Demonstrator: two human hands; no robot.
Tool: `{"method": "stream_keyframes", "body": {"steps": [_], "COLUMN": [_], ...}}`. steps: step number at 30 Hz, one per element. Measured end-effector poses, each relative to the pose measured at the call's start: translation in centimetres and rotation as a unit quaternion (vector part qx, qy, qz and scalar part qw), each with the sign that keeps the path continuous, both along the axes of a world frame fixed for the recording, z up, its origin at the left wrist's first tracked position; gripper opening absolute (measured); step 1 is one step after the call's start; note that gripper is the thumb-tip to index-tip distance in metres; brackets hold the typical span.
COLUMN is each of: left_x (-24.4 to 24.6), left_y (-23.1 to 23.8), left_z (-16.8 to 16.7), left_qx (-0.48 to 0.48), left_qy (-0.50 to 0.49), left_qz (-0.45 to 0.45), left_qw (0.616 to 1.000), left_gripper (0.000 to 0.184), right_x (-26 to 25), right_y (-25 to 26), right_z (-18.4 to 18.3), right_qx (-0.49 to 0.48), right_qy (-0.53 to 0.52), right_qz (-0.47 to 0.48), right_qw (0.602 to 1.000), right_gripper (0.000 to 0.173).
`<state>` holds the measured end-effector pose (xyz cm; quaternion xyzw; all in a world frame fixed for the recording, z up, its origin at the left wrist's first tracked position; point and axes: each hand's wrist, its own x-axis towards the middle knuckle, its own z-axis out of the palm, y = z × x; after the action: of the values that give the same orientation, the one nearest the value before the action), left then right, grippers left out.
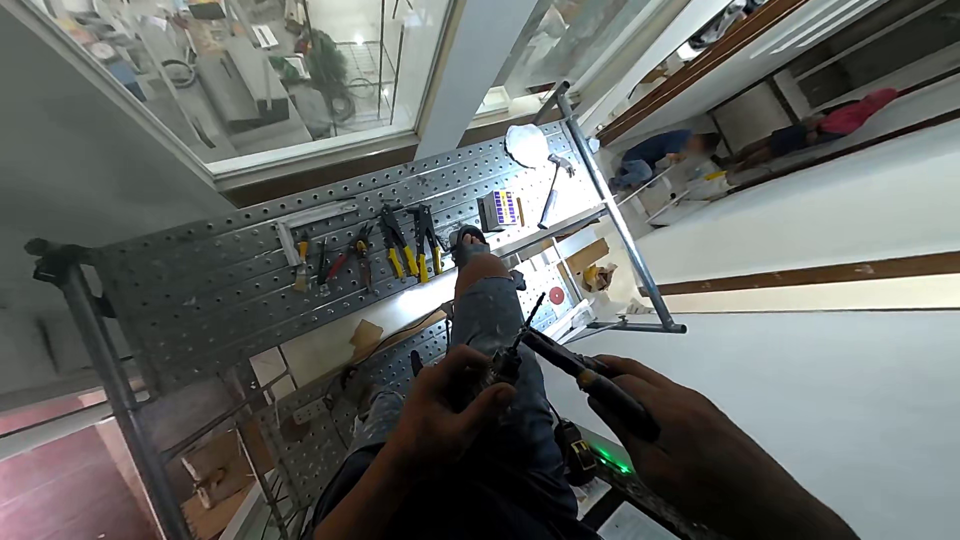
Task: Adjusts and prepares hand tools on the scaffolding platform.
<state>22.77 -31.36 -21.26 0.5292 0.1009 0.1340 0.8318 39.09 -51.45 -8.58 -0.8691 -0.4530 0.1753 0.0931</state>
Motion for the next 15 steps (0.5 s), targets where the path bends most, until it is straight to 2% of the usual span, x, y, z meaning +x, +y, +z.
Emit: {"method": "stream_keyframes", "body": {"steps": [9,15], "left_x": [0.0,0.1], "left_y": [0.0,0.0], "left_z": [-0.1,-0.2], "left_qx": [-0.001,0.006], "left_qy": [-0.027,-0.027], "left_qz": [-0.012,-0.005], "left_qw": [1.000,1.000], "left_gripper": [0.028,0.027], "right_x": [2.5,2.9], "right_y": [-0.2,0.0], "right_z": [1.2,1.5], "right_qx": [-0.019,-0.020], "right_qy": [-0.001,-0.012], "right_qz": [0.068,0.076], "right_qw": [0.998,0.997], "right_gripper": [0.021,0.022]}}
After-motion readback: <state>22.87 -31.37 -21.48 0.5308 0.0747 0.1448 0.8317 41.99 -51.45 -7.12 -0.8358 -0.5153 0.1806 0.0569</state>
